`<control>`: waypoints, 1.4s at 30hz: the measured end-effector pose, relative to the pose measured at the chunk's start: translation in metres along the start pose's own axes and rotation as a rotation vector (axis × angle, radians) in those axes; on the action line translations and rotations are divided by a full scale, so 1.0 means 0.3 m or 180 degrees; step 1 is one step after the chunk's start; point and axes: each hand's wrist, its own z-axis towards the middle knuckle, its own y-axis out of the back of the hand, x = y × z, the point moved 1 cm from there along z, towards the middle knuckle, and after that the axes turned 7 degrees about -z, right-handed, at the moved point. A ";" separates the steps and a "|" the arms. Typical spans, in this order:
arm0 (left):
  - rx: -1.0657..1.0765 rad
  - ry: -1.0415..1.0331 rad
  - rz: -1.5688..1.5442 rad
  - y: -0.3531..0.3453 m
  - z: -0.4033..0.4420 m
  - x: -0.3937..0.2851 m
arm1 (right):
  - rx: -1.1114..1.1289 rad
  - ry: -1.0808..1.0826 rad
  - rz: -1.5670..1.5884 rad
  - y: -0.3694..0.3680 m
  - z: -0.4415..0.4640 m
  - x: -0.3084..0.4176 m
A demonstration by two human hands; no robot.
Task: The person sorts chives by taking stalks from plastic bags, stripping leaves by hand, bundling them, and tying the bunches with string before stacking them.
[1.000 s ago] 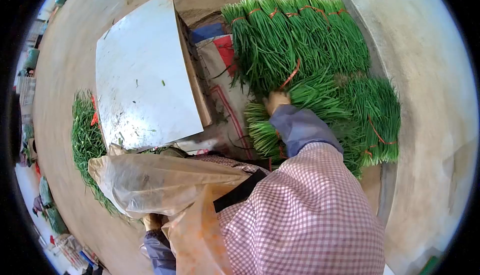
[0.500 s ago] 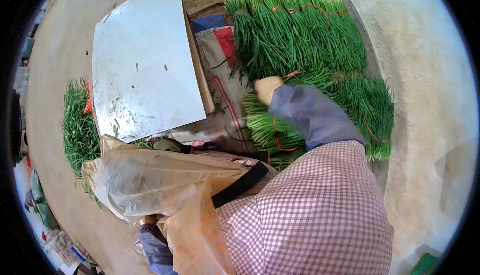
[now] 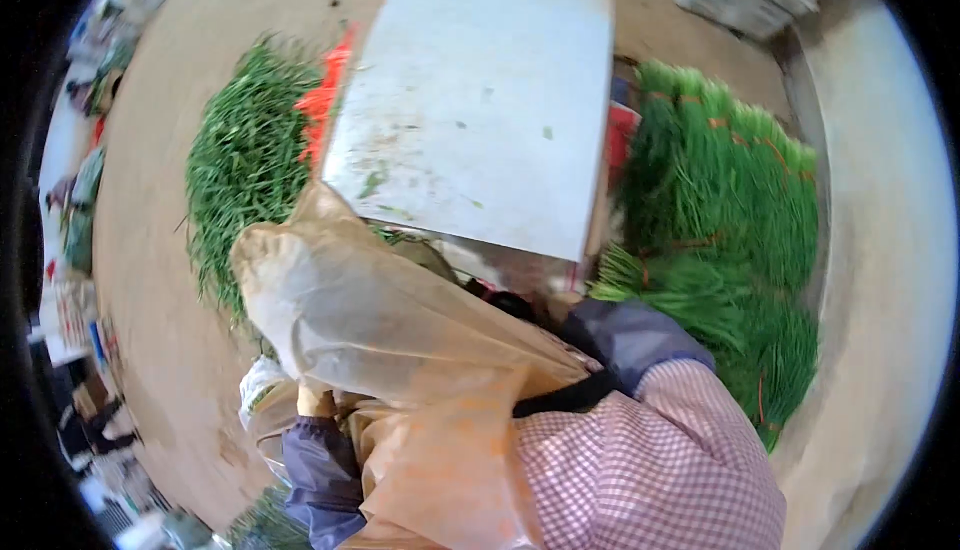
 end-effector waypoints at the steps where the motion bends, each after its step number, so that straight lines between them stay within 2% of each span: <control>1: -0.0066 -0.0185 0.0067 0.004 -0.015 -0.048 | 0.0126 -0.0017 0.0032 -0.013 -0.038 -0.033; 2: -0.0166 -0.0297 0.0030 0.008 -0.022 -0.094 | 0.0272 -0.0056 0.0060 -0.019 -0.086 -0.082; 3: -0.0257 -0.0108 -0.0402 0.016 -0.031 -0.141 | 0.0424 -0.0161 0.0100 -0.003 -0.139 -0.131; 4: -0.0351 0.0644 -0.1729 0.029 -0.028 -0.237 | 0.0569 -0.0355 0.0116 0.032 -0.196 -0.192; 5: -0.0785 0.1354 -0.3069 0.043 -0.027 -0.335 | 0.0662 -0.0638 0.0065 0.087 -0.250 -0.258; 6: -0.0744 0.1046 -0.2994 0.028 -0.027 -0.293 | 0.0648 -0.1031 -0.0100 0.161 -0.308 -0.327; 8: -0.0665 0.0727 -0.2670 0.076 -0.043 -0.335 | 0.0129 -0.1931 -0.0628 0.420 -0.403 -0.383; 9: -0.0661 0.0791 -0.2617 0.098 -0.045 -0.357 | -0.0618 -0.2163 -0.0573 0.619 -0.478 -0.284; 10: -0.0749 0.0810 -0.2540 0.108 -0.062 -0.352 | -0.1589 -0.1711 -0.0723 0.638 -0.501 -0.450; 12: -0.0742 0.0735 -0.2304 0.123 -0.080 -0.321 | -0.2642 -0.1777 0.0517 0.915 -0.453 -0.267; 14: -0.0896 0.0504 -0.2181 0.141 -0.081 -0.355 | -0.2842 -0.1095 0.1844 1.116 -0.278 0.011; 16: -0.0994 0.0447 -0.1680 0.164 -0.098 -0.374 | -0.2784 -0.0120 0.1668 1.167 -0.026 0.265; 17: -0.1105 0.0344 -0.1338 0.190 -0.094 -0.412 | -0.2811 0.0608 0.0739 1.179 0.115 0.392; 18: -0.1186 0.0400 -0.1543 0.185 -0.097 -0.410 | -0.2800 0.1355 -0.0174 1.184 0.239 0.504; 20: -0.1434 0.0422 -0.1472 0.182 -0.107 -0.420 | -0.2409 0.1877 -0.0928 1.189 0.459 0.700; 22: -0.1756 0.0210 -0.1346 0.159 -0.122 -0.397 | -0.1536 0.1230 -0.2071 1.190 0.698 0.775; 23: -0.1858 0.0185 -0.1438 0.150 -0.121 -0.403 | -0.1078 0.0675 -0.2752 1.183 0.792 0.798; 25: -0.1951 0.0120 -0.1363 0.159 -0.130 -0.398 | -0.0167 0.0286 -0.3457 1.174 0.931 0.795; 26: -0.1929 0.0085 -0.1200 0.166 -0.139 -0.404 | -0.0193 0.0372 -0.3450 1.146 1.023 0.701; 28: -0.1668 0.0145 -0.1070 0.164 -0.148 -0.398 | -0.0097 0.0118 -0.3232 1.127 1.030 0.696; 34: -0.1269 0.0075 -0.0723 0.146 -0.145 -0.402 | -0.1462 0.0843 -0.0934 1.142 0.907 0.655; 38: -0.1154 0.0166 -0.0645 0.134 -0.165 -0.392 | -0.2449 0.1316 -0.0034 1.115 0.894 0.583; 39: -0.0998 0.0115 -0.0575 0.129 -0.142 -0.394 | -0.2034 0.1099 -0.0349 1.157 0.799 0.665; 40: -0.1014 0.0109 -0.0608 0.121 -0.146 -0.390 | -0.2155 0.1229 0.0510 1.140 0.707 0.741; 41: -0.1189 -0.0039 -0.0704 0.095 -0.137 -0.382 | -0.2425 0.1137 0.0134 1.136 0.726 0.672; 42: -0.1302 -0.0052 -0.0951 0.098 -0.143 -0.394 | -0.2291 0.0808 0.0004 1.136 0.750 0.614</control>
